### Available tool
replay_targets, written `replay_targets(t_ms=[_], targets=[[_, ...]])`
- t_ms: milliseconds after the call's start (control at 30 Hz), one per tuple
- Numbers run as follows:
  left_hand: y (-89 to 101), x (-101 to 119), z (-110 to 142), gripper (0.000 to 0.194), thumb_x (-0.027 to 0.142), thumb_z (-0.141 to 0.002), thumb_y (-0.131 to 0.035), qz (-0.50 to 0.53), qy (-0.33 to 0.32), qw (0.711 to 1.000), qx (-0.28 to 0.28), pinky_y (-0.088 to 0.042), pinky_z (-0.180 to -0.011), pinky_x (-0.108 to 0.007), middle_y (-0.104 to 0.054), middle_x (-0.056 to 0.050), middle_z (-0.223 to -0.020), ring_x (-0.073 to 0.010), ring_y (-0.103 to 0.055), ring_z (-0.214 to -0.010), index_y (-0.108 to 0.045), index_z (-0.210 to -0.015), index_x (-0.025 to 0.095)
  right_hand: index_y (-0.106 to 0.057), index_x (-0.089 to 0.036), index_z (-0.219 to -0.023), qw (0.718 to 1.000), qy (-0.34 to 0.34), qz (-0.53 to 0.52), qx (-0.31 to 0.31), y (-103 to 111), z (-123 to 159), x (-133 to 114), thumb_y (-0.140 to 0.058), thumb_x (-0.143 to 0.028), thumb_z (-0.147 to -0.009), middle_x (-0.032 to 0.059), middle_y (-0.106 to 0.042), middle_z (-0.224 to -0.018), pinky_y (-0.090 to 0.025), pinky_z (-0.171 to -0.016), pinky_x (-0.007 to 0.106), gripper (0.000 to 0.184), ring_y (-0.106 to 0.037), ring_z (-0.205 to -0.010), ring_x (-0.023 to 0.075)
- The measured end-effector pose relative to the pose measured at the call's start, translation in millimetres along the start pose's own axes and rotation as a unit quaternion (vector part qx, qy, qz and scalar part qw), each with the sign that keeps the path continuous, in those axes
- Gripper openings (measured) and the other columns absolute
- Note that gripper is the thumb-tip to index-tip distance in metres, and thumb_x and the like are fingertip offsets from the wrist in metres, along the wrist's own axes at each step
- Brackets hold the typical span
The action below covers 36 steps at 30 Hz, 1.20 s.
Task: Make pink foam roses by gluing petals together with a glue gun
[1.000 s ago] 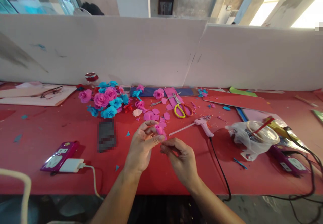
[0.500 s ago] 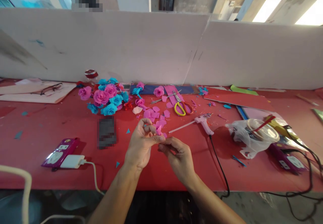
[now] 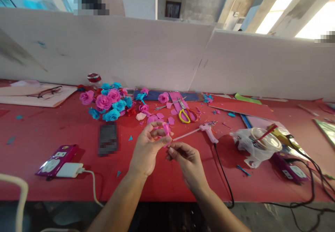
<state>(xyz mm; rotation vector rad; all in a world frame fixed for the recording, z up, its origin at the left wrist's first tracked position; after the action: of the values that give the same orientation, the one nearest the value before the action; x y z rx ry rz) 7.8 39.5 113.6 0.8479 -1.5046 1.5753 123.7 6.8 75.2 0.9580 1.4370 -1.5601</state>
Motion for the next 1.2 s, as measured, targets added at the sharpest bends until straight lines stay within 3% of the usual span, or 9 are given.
replay_targets(t_ms=[200,467,633,733,867,967,1100,1167,1200], targets=[[11.1,-2.4,1.7,0.039,0.013,-0.062,-0.078,-0.005,0.007,1.0,0.016,-0.047,-0.072,-0.022,-0.066,0.004,-0.068,-0.0107,-0.064,-0.072,-0.06,-0.095,0.02,-0.072,-0.019,-0.075,1.0,-0.011,-0.007,0.0,-0.7,1.1,-0.9,-0.078,-0.024,-0.067,-0.0021,-0.064,-0.065,-0.049,-0.059,0.021,0.011,-0.06,-0.057,0.0085],[8.1,0.4,-1.1,0.043,0.004,-0.057,-0.077,0.005,0.005,1.0,-0.029,-0.043,-0.062,-0.019,-0.065,0.005,-0.061,-0.0085,-0.058,-0.059,-0.059,-0.092,0.022,-0.072,-0.018,-0.074,0.998,-0.038,-0.02,-0.042,-10.0,1.6,4.5,-0.077,-0.024,-0.068,-0.0019,-0.064,-0.062,-0.048,-0.059,0.022,0.011,-0.059,-0.055,0.0088],[4.9,-2.9,0.4,0.052,0.012,-0.065,-0.075,-0.006,0.0,0.998,-0.059,-0.046,-0.076,-0.023,-0.069,0.002,-0.076,-0.0119,-0.063,-0.078,-0.06,-0.113,0.026,-0.072,-0.018,-0.075,0.999,-0.032,-0.031,-0.016,-2.8,-0.2,4.4,-0.078,-0.025,-0.066,-0.0017,-0.065,-0.063,-0.049,-0.059,0.023,0.013,-0.06,-0.056,0.0096],[4.4,-16.8,2.0,0.033,0.02,-0.067,-0.076,-0.048,0.018,0.997,-0.05,-0.046,-0.083,-0.028,-0.07,-0.005,-0.091,-0.017,-0.062,-0.092,-0.068,-0.099,0.02,-0.072,-0.018,-0.076,0.999,-0.029,-0.03,0.008,2.9,-3.5,7.4,-0.078,-0.026,-0.065,-0.0009,-0.066,-0.065,-0.049,-0.06,0.023,0.015,-0.06,-0.057,0.0103],[7.7,-39.2,2.7,0.014,0.026,-0.07,-0.073,-0.071,0.045,0.996,-0.01,-0.048,-0.075,-0.028,-0.072,-0.005,-0.084,-0.0163,-0.064,-0.08,-0.072,-0.081,0.018,-0.071,-0.018,-0.076,1.0,0.004,-0.008,0.023,3.9,-7.1,11.8,-0.076,-0.03,-0.068,-0.0006,-0.066,-0.067,-0.05,-0.065,0.025,0.015,-0.06,-0.061,0.0115],[8.0,-40.3,0.9,0.006,0.023,-0.07,-0.073,-0.047,0.022,0.999,-0.006,-0.047,-0.08,-0.027,-0.072,-0.003,-0.08,-0.0144,-0.063,-0.08,-0.073,-0.076,0.02,-0.07,-0.019,-0.08,0.997,0.052,0.059,0.007,3.2,-7.0,7.2,-0.07,-0.032,-0.075,0.0022,-0.069,-0.077,-0.051,-0.074,0.029,0.015,-0.063,-0.073,0.0155],[6.6,-27.4,-0.5,0.004,0.019,-0.067,-0.074,0.009,-0.009,0.999,-0.029,-0.048,-0.078,-0.026,-0.069,0.001,-0.068,-0.0121,-0.062,-0.071,-0.072,-0.07,0.021,-0.068,-0.017,-0.084,0.958,0.131,0.251,0.048,40.7,-14.0,-18.4,-0.059,-0.035,-0.082,0.007,-0.07,-0.083,-0.049,-0.078,0.034,0.02,-0.063,-0.08,0.0202],[6.1,-20.3,-0.6,0.007,0.019,-0.065,-0.076,0.042,-0.006,0.999,-0.031,-0.048,-0.072,-0.026,-0.067,0.002,-0.067,-0.0107,-0.06,-0.065,-0.072,-0.069,0.022,-0.068,-0.018,-0.086,0.9,0.186,0.378,0.114,78.1,-21.6,-40.6,-0.055,-0.035,-0.083,0.0088,-0.069,-0.088,-0.047,-0.083,0.037,0.022,-0.062,-0.085,0.0228],[5.1,-17.4,-0.8,0.007,0.019,-0.065,-0.076,0.048,-0.001,0.998,-0.031,-0.047,-0.068,-0.024,-0.066,0.002,-0.067,-0.0097,-0.058,-0.063,-0.072,-0.069,0.022,-0.068,-0.018,-0.091,0.85,0.206,0.46,0.152,97.2,-26.2,-50.7,-0.055,-0.034,-0.082,0.0102,-0.069,-0.094,-0.044,-0.087,0.039,0.022,-0.061,-0.091,0.0251]])
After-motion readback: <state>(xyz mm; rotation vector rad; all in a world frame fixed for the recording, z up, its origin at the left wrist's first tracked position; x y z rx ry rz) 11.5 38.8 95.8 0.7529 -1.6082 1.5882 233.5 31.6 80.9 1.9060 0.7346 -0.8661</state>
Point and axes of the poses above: each hand's wrist, its own z-axis away from the middle knuckle, its own y-axis out of the back of the hand, x = y × z, the point moved 10 cm from there along -z, towards the middle knuckle
